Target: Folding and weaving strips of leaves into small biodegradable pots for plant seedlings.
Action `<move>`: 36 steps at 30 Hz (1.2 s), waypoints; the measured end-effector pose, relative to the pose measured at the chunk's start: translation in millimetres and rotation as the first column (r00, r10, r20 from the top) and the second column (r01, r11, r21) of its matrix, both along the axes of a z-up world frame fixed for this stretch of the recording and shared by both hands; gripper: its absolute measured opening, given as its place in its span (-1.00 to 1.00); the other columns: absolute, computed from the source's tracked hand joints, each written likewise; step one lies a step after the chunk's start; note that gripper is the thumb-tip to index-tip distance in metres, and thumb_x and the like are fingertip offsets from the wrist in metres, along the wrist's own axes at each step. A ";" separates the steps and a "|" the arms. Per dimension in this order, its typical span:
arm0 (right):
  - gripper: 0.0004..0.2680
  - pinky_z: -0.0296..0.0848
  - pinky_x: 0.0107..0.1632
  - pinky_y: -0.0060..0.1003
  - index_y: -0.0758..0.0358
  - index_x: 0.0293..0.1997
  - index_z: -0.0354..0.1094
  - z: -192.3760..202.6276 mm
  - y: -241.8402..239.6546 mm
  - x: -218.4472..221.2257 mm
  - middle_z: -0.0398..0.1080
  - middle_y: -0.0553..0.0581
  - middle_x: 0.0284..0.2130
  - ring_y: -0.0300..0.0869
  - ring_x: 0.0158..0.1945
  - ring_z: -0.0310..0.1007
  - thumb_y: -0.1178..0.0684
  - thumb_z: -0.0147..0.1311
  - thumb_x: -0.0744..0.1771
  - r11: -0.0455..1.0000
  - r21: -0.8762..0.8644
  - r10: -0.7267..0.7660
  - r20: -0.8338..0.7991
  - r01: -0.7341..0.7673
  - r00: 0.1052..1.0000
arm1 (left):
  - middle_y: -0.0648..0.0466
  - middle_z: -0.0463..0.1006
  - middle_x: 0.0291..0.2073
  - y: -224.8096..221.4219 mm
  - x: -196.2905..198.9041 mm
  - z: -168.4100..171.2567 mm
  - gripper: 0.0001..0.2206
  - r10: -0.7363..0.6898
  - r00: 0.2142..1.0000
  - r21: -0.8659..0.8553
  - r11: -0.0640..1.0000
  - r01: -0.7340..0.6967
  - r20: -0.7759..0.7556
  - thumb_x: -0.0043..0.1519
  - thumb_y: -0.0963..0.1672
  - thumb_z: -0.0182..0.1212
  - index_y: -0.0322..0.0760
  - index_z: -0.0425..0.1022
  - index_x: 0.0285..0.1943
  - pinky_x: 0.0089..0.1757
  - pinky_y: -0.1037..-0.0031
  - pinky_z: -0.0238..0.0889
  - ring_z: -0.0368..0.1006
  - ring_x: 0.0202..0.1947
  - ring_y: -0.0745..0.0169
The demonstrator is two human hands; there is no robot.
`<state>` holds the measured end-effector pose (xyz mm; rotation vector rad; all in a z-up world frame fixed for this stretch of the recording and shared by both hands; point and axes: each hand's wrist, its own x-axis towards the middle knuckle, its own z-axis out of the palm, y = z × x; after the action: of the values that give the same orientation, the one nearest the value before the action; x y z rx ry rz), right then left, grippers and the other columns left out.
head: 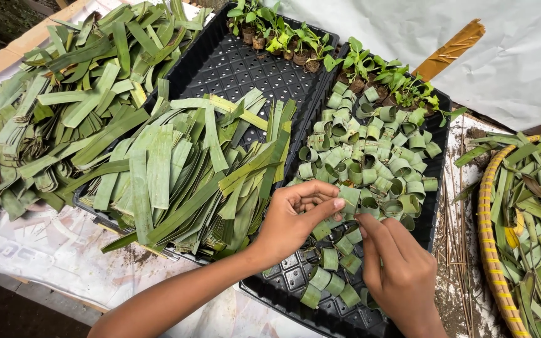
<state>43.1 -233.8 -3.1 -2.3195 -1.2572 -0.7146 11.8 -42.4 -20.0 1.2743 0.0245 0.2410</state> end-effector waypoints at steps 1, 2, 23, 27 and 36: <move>-0.89 0.16 -0.45 -0.31 0.33 0.00 0.43 1.7 3.4 0.2 0.29 0.07 -0.46 -0.17 -0.53 0.16 0.26 0.04 0.40 1.000 0.001 0.003 0.007 -0.003 1.000 | 0.02 0.67 -0.32 -1.4 -2.1 5.0 -0.86 0.003 1.000 0.001 1.000 -0.003 0.007 0.24 -0.18 0.31 -0.35 0.60 -0.07 -0.26 0.64 0.48 0.59 -0.35 0.34; -0.91 0.15 -0.47 -0.32 0.33 -0.02 0.42 3.4 6.9 0.2 0.29 0.06 -0.48 -0.19 -0.55 0.14 0.26 0.07 0.40 1.000 0.000 -0.024 0.038 0.024 0.999 | 0.07 0.67 -0.32 -2.6 -4.3 10.0 -0.88 0.048 0.999 0.068 0.996 -0.050 0.020 0.25 -0.15 0.31 -0.29 0.61 -0.11 -0.30 0.63 0.35 0.61 -0.33 0.35; -0.95 0.17 -0.45 -0.32 0.28 -0.12 0.47 15.1 22.9 -15.3 0.42 0.04 -0.45 -0.18 -0.50 0.31 0.26 0.10 0.41 0.981 0.100 -0.175 0.059 0.169 0.983 | 0.06 0.51 -0.47 -21.8 -9.1 13.8 -0.94 0.225 0.816 0.358 0.814 -0.457 0.532 0.32 -0.23 0.21 -0.40 0.51 -0.09 -0.36 0.50 0.33 0.35 -0.52 0.34; -0.93 0.07 -0.52 -0.35 0.20 -0.14 0.48 12.5 29.9 -19.6 0.42 -0.03 -0.46 -0.22 -0.55 0.28 0.21 0.06 0.43 0.966 0.064 -0.256 0.082 0.251 0.963 | 0.05 0.47 -0.49 -22.0 -10.3 10.1 -0.97 0.216 0.784 0.402 0.762 -0.508 0.582 0.33 -0.26 0.19 -0.39 0.48 -0.10 -0.43 0.47 0.24 0.32 -0.54 0.31; -0.89 0.06 -0.52 -0.31 0.20 -0.26 0.39 4.6 32.6 -11.5 0.28 -0.01 -0.56 -0.21 -0.60 0.11 0.20 0.02 0.44 0.976 0.049 -0.215 0.078 0.211 0.974 | 0.00 0.44 -0.43 -24.8 -5.8 0.1 -0.96 0.226 0.753 0.420 0.714 -0.560 0.618 0.36 -0.27 0.12 -0.42 0.43 -0.06 -0.45 0.45 0.17 0.26 -0.55 0.25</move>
<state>31.6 -201.3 1.5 -2.4378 -1.0261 -0.9072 6.0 -67.2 -19.9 1.7777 -0.2651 1.0668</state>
